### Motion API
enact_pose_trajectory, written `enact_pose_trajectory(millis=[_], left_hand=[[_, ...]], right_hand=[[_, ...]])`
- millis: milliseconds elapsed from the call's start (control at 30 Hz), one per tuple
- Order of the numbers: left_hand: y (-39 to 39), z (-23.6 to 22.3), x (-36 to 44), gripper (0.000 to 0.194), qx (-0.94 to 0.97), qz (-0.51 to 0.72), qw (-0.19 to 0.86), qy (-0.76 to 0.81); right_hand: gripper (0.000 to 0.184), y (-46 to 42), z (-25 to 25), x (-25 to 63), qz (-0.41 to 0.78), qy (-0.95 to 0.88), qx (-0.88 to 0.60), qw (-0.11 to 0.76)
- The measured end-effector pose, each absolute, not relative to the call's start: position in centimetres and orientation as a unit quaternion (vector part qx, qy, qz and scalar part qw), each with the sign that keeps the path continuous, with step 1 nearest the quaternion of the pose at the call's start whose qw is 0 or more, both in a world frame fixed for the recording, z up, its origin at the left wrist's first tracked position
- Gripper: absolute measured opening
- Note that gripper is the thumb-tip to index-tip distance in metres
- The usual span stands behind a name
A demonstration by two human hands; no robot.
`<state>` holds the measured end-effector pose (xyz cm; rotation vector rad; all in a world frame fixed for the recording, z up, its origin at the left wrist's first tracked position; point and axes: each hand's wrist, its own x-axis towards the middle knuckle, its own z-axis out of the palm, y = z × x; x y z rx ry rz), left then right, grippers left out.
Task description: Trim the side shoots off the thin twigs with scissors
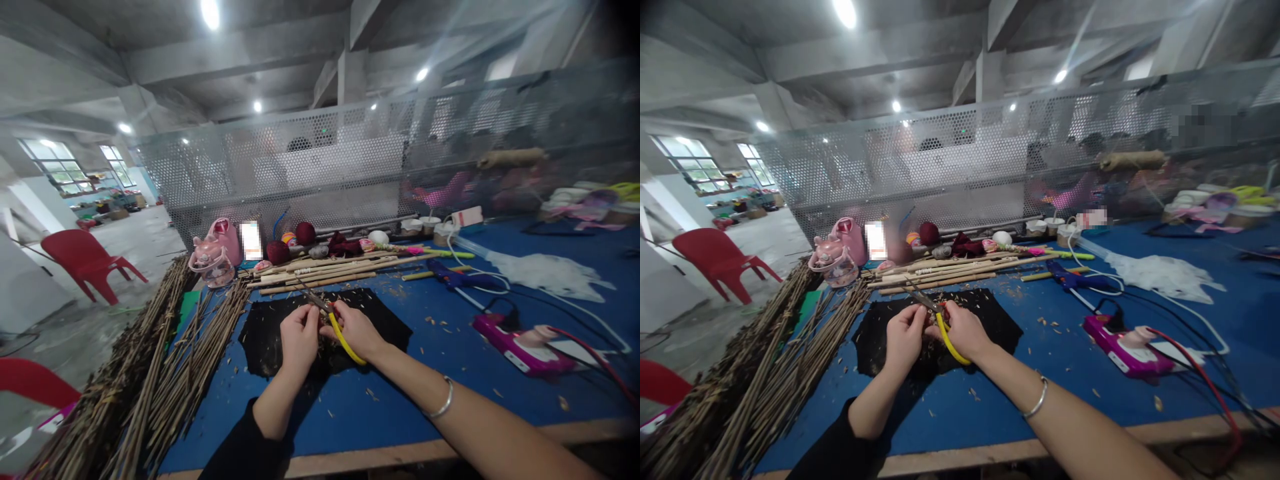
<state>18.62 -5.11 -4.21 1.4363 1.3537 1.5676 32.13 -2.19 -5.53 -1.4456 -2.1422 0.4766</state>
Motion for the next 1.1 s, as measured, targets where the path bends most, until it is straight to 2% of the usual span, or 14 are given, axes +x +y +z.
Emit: enact_pose_trajectory(millis=[267,433,733,1100], left_hand=[[-4.84,-4.36,18.51,0.028,0.52,0.603,0.315,0.516],[-4.73,-4.57,18.49,0.026,0.522,0.598,0.325,0.514],[-4.68,-4.69,18.44,0.026,0.552,0.587,0.315,0.502],[-4.57,-4.83,18.45,0.026,0.553,0.571,0.32,0.515]], right_hand=[[0.033,-1.97,-5.46,32.3,0.163,-0.796,-0.53,0.243],[0.039,-2.18,-5.55,32.35,0.138,-0.815,-0.509,0.238],[0.032,-1.86,-5.77,32.54,0.145,-0.82,-0.495,0.249],[0.036,-2.17,-5.5,32.31,0.155,-0.81,-0.507,0.252]])
